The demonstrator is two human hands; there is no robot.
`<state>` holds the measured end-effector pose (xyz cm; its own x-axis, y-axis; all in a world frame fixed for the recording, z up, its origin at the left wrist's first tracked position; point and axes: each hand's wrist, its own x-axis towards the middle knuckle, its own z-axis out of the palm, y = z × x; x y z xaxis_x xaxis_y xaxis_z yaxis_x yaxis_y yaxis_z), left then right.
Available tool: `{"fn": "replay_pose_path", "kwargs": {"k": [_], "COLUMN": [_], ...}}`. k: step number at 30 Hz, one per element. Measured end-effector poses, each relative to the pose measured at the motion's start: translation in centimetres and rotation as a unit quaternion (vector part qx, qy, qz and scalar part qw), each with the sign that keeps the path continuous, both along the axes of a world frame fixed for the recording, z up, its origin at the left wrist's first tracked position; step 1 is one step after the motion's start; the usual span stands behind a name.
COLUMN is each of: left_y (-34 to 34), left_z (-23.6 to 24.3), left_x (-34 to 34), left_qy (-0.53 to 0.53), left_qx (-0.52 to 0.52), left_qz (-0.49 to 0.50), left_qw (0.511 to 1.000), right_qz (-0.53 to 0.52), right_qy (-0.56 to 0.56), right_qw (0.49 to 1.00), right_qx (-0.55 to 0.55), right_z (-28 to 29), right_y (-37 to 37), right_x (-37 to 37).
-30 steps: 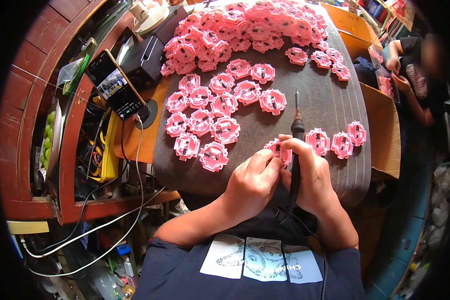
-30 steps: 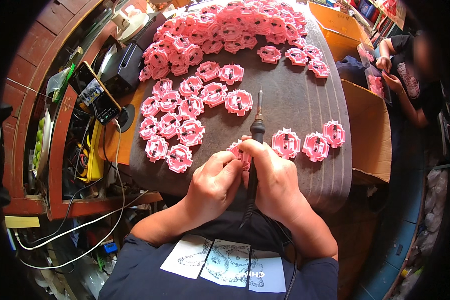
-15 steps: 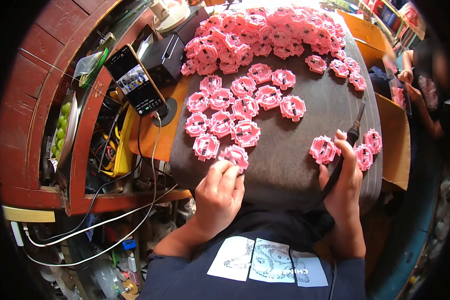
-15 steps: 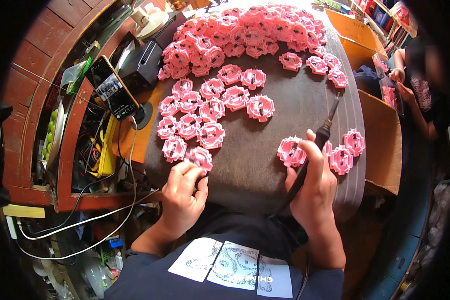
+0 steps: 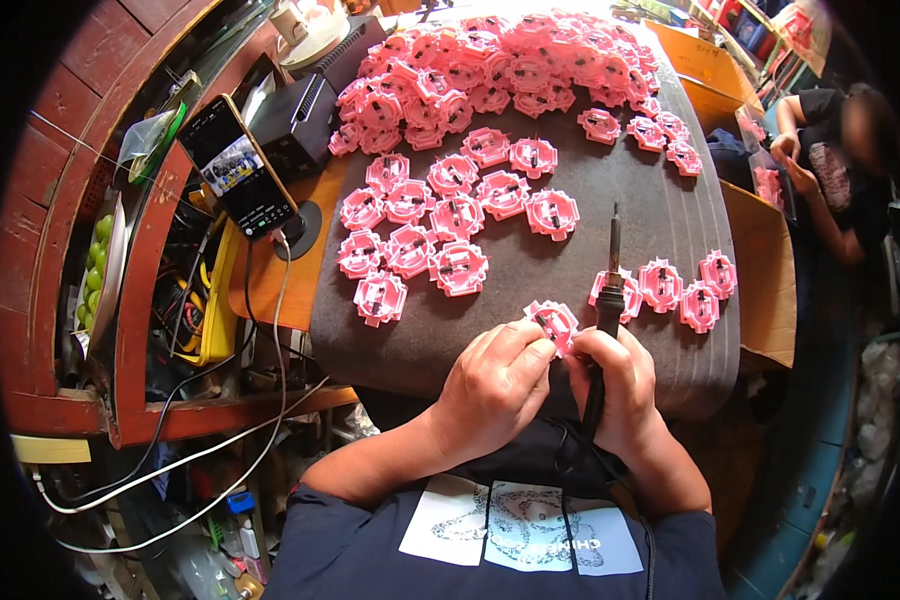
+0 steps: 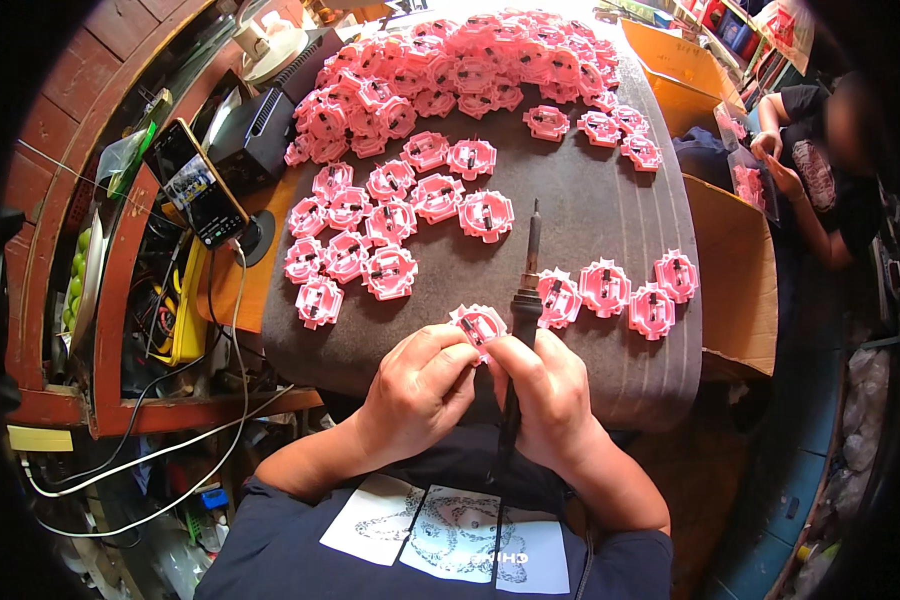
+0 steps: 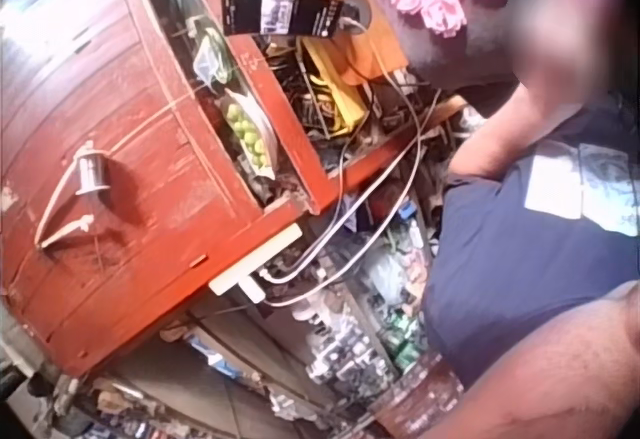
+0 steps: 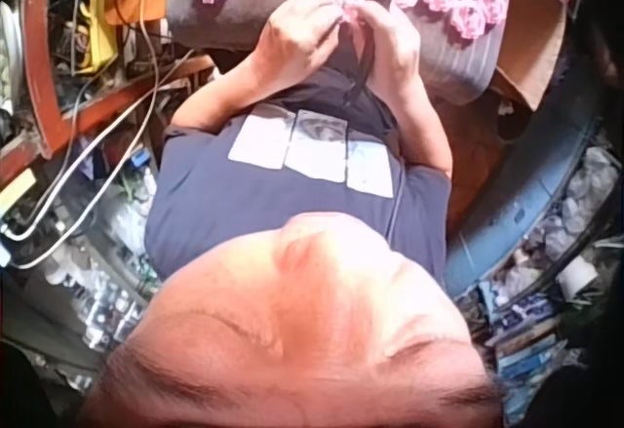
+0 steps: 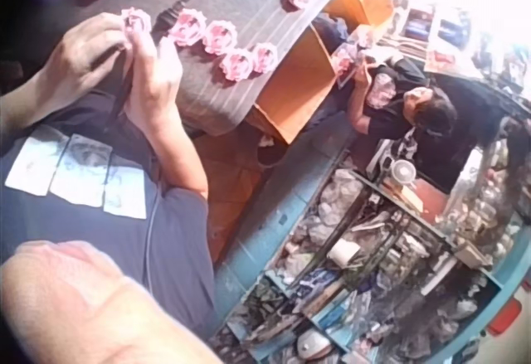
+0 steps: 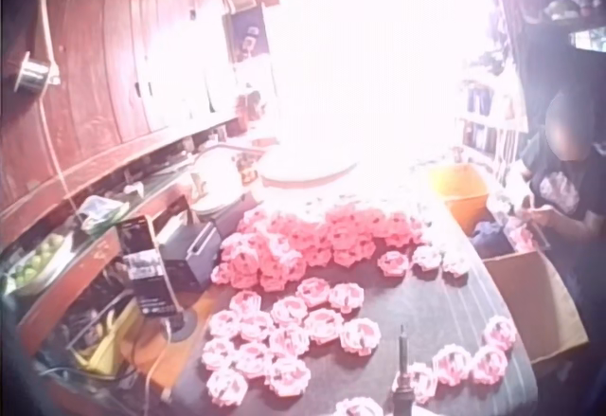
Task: The person uses a soldering iron to attach small black components to pink plastic pieces on a workbench. They handle each piece one at a time, apply heat, and place the finished items on the table.
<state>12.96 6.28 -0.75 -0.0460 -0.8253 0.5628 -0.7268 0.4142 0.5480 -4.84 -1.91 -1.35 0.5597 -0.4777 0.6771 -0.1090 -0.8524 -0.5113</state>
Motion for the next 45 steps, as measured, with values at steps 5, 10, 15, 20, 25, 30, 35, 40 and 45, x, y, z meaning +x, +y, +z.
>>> {"fn": "replay_pose_path", "kwargs": {"k": [5, 10, 15, 20, 25, 30, 35, 40, 45], "left_y": [-0.1, -0.1, -0.5, -0.5, -0.7, -0.7, -0.7, -0.6, -0.6], "left_z": [-0.1, 0.0, -0.3, 0.0, -0.1, -0.1, -0.1, 0.0, -0.4], "left_x": [0.2, -0.2, 0.0, 0.1, 0.3, 0.1, 0.0, 0.0, -0.1], "left_qy": [0.009, 0.059, 0.058, 0.104, 0.096, 0.070, 0.053, 0.048, 0.071], "left_qx": [-0.003, 0.003, -0.019, 0.016, 0.016, -0.003, -0.005, 0.007, -0.003], "left_qz": [-0.004, 0.006, 0.002, -0.002, -0.013, 0.010, 0.021, 0.034, 0.052], "left_qw": [1.000, 0.998, 0.998, 0.994, 0.995, 0.997, 0.998, 0.998, 0.996], "right_qz": [-0.004, 0.003, -0.006, -0.009, -0.017, -0.024, -0.037, 0.016, 0.006], "right_qy": [-0.006, 0.015, -0.019, -0.044, -0.035, -0.034, -0.093, -0.044, -0.043], "right_qw": [1.000, 1.000, 0.999, 0.997, 0.996, 0.997, 0.994, 0.999, 0.999], "right_qx": [0.005, 0.013, 0.044, 0.068, 0.082, 0.067, 0.038, -0.016, -0.004], "right_z": [-0.2, 0.6, 0.7, 0.3, 0.1, 0.2, -0.7, -0.1, -0.2], "right_y": [0.1, 0.2, 0.4, 0.5, 0.6, 0.5, 1.0, 0.8, 0.9], "right_x": [-0.1, -0.2, 0.9, 1.3, 1.1, 1.4, 1.1, 0.8, 1.1]}}
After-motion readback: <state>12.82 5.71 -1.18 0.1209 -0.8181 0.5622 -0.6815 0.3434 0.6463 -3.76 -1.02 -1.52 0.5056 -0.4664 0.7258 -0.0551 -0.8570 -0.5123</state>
